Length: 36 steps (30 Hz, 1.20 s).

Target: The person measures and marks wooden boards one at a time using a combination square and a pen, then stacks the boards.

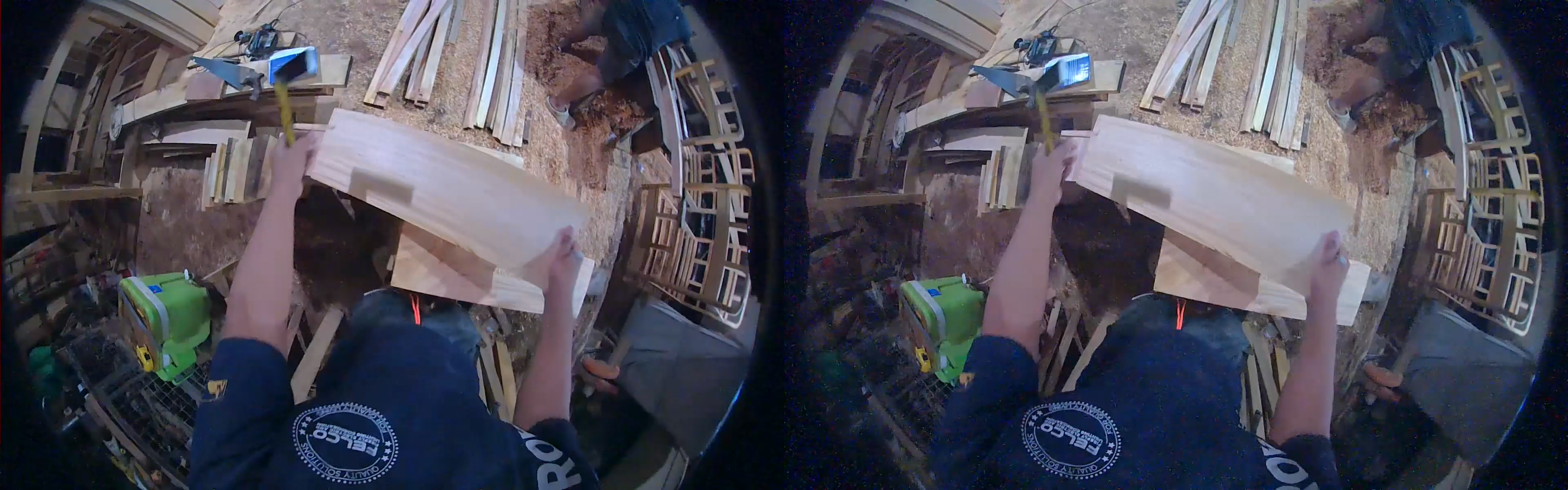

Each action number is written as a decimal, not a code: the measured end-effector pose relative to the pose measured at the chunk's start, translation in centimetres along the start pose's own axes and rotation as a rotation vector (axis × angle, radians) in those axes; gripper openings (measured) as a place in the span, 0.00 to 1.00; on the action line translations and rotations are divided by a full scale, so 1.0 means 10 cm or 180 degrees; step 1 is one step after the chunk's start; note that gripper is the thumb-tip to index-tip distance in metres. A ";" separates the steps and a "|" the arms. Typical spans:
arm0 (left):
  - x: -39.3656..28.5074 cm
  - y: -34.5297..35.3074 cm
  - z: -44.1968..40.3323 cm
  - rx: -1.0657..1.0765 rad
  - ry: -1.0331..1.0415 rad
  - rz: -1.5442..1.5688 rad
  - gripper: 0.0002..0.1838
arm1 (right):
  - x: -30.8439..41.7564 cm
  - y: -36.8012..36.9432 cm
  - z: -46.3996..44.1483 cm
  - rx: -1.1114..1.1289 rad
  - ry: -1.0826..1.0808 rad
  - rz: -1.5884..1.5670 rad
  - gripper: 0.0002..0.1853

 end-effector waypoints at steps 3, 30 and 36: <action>0.49 -0.77 0.29 -0.0063 -0.0082 0.0044 0.13 | 0.13 0.46 -0.41 0.0034 0.0097 0.0381 0.31; 1.75 4.63 2.82 0.2817 -0.0063 -0.1597 0.27 | -1.42 -0.68 0.59 0.1383 -0.0404 -0.0430 0.14; 1.34 5.69 3.15 0.2003 0.1833 -0.3317 0.28 | -2.54 -1.84 0.32 0.0874 0.0395 -0.1020 0.14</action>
Point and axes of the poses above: each hand's wrist, its own z-axis away from the middle knuckle, its own y-axis out of the palm, x = y × z, the point moved 6 cm from there along -z, towards the middle knuckle, and after that the axes turned 14 degrees about x, right-handed, at the moved point
